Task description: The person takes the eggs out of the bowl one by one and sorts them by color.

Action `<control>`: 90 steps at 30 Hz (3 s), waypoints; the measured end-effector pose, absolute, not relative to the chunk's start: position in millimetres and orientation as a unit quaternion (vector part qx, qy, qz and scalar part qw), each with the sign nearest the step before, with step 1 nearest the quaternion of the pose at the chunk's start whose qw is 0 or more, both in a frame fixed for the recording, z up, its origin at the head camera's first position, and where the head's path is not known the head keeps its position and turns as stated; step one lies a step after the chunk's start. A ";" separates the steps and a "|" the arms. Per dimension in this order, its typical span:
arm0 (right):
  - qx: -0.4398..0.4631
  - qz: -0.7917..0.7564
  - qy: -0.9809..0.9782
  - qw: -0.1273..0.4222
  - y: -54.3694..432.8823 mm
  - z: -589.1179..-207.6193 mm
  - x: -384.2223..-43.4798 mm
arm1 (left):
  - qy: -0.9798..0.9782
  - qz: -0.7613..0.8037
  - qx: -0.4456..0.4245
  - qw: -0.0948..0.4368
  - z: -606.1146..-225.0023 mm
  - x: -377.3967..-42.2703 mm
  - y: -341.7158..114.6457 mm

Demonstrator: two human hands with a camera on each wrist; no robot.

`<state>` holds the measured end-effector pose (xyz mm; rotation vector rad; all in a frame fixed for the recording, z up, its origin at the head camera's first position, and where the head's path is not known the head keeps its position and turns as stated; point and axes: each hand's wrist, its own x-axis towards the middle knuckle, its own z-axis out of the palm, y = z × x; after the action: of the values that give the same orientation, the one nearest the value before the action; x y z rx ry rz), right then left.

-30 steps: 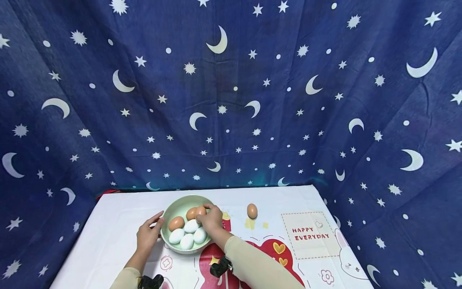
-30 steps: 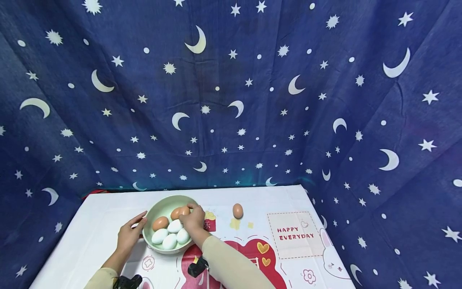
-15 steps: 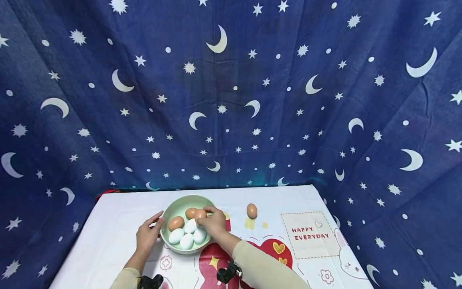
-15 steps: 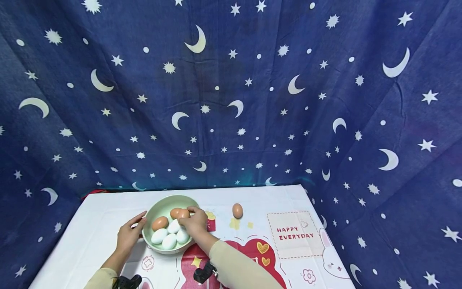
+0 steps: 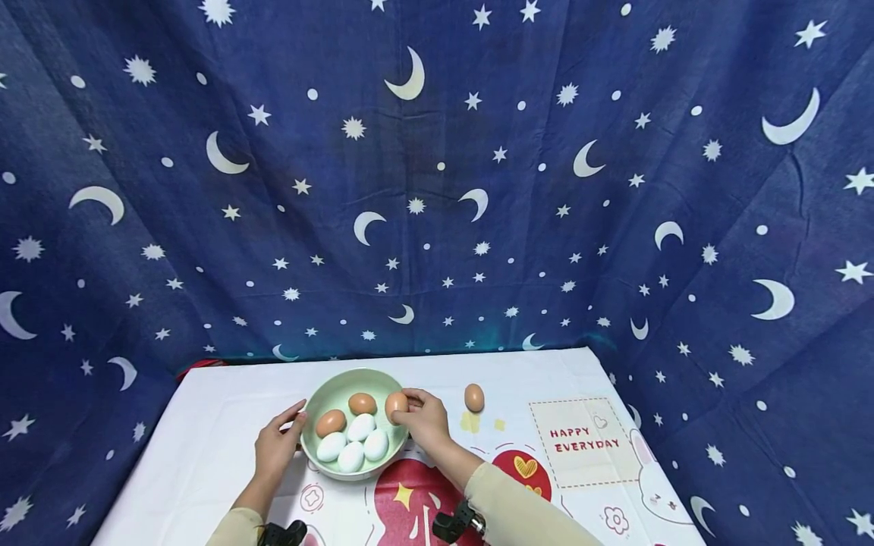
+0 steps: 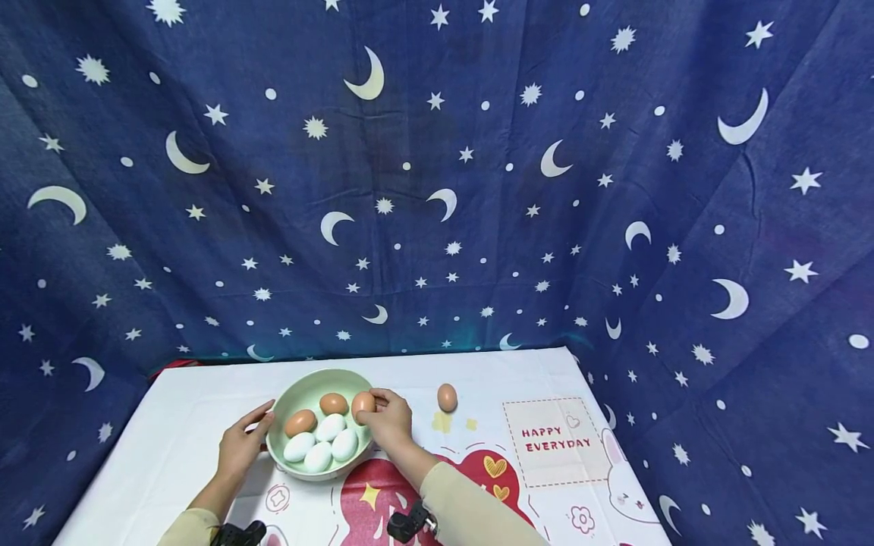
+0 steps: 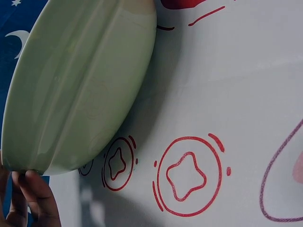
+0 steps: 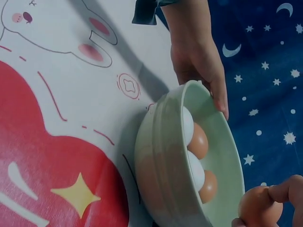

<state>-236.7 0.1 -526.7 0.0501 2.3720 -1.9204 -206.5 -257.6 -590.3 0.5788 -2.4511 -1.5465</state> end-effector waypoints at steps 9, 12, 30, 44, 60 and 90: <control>0.014 -0.632 0.774 0.024 27.4 -526.9 -237.3 | -0.821 -0.529 0.194 0.098 -590.5 -205.5 -258.1; 0.019 -0.625 0.780 0.016 37.5 -525.2 -240.9 | -0.823 -0.526 0.194 0.095 -588.9 -204.7 -258.4; 0.104 -0.621 0.776 -0.012 94.8 -523.8 -275.1 | -0.826 -0.520 0.195 0.092 -591.4 -205.0 -259.8; 0.126 -0.569 0.812 -0.022 157.1 -536.7 -293.0 | -0.828 -0.519 0.192 0.093 -592.1 -206.0 -258.7; 0.164 -0.557 0.814 0.012 174.6 -582.7 -307.7 | -0.824 -0.522 0.193 0.109 -591.1 -204.5 -259.5; 0.157 -0.556 0.815 0.042 179.2 -606.7 -320.4 | -0.828 -0.517 0.196 0.094 -592.3 -206.4 -258.8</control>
<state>-320.4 179.2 -606.7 0.4802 2.4947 -1.7029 -206.4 -258.8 -592.3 0.5825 -2.4572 -1.5332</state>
